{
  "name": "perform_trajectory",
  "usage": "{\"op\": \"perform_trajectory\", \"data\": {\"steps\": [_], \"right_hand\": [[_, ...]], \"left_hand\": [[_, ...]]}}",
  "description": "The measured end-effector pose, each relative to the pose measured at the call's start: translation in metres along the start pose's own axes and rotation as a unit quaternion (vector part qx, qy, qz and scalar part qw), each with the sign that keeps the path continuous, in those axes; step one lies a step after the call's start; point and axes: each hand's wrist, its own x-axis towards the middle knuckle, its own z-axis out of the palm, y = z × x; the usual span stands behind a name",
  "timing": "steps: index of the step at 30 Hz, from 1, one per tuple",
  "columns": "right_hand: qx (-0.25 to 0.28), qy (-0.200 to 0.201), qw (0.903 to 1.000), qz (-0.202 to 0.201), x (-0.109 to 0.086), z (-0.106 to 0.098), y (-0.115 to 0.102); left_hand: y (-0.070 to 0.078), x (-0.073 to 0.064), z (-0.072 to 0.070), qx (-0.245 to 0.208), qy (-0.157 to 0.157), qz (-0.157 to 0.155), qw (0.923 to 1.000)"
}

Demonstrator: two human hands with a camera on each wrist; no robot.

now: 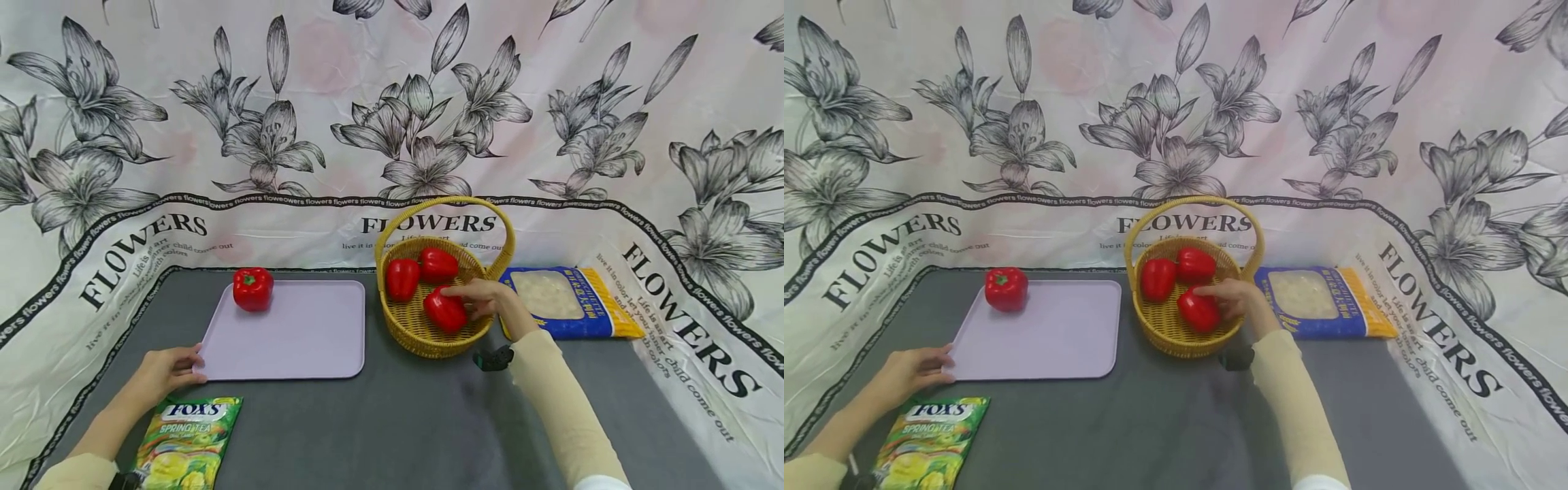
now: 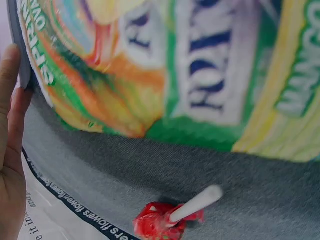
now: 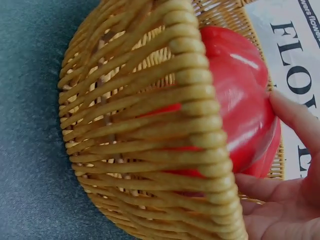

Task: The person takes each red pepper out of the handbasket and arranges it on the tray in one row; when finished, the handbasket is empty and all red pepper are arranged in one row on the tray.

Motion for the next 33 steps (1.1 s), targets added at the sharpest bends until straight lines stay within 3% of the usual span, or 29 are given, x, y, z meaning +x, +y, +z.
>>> {"op": "perform_trajectory", "data": {"steps": [7, 14, 21, 27, 33], "right_hand": [[-0.045, -0.014, 0.9988, -0.014, -0.004, -0.002, 0.007], [-0.062, -0.045, 0.9963, -0.039, -0.009, -0.008, 0.011], [-0.059, -0.052, 0.9875, -0.136, -0.014, -0.012, 0.024], [-0.03, -0.045, 0.9744, -0.218, -0.006, -0.01, 0.031], [-0.034, -0.043, 0.9702, -0.236, 0.001, -0.005, 0.03]], "left_hand": [[-0.003, 0.011, -0.005, -0.005, -0.04, 0.006, 0.9992], [-0.003, 0.022, -0.008, -0.007, -0.059, -0.015, 0.9981], [-0.001, 0.024, -0.008, -0.001, -0.06, -0.027, 0.9978], [-0.003, 0.016, -0.01, -0.005, -0.063, -0.05, 0.9967], [-0.005, 0.008, -0.01, -0.01, -0.06, -0.053, 0.9968]]}}
